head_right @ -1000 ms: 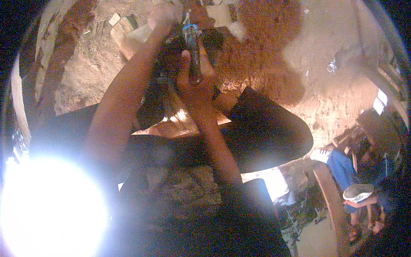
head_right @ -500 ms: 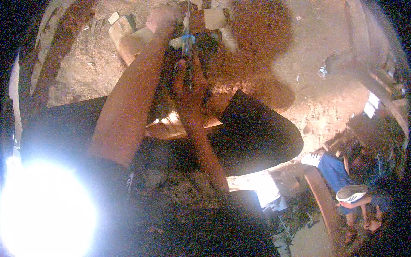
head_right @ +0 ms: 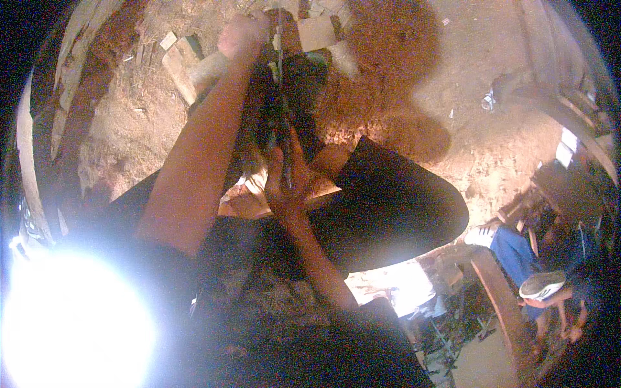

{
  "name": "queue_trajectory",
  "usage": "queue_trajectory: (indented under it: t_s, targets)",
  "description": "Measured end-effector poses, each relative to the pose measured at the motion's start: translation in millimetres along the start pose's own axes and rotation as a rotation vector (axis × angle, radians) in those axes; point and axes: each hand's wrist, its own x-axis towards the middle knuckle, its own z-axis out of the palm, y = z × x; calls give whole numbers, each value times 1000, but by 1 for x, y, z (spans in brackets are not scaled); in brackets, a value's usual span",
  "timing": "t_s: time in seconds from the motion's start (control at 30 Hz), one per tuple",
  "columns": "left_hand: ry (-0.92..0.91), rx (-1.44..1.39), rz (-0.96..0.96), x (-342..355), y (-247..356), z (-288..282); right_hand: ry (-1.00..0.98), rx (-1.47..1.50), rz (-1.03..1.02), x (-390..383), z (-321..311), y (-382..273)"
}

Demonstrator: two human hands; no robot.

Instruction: The person sits cross-legged on the floor and uses a hand saw to cut small pieces of wood. They hold the wood with one hand and saw with the other, producing sawdust on the floor.

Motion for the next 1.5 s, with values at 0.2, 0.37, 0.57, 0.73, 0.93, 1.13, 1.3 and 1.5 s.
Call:
queue_trajectory:
  t_s: [0.2,0.37,0.57,0.73,0.93,1.13,1.3,1.5]
  targets:
    - [-9,73,51,16,-19,16,-64,-53,130,54,17,-29]
    - [-35,24,-36,-6,13,-11,-59,-64,117,9,-7,-17]
    - [11,48,-78,-1,3,-7,-66,-63,111,59,23,-22]
    - [3,58,-20,-2,7,-3,-38,17,94,4,2,12]
    - [-29,60,-34,3,3,-7,-175,-185,113,72,12,-43]
    - [-11,62,-18,2,4,-4,-79,48,19,-1,4,8]
    - [-5,72,-10,9,-3,6,-149,-90,87,65,17,-41]
    - [-1,86,-7,7,-1,3,-28,-58,-74,23,-1,-10]
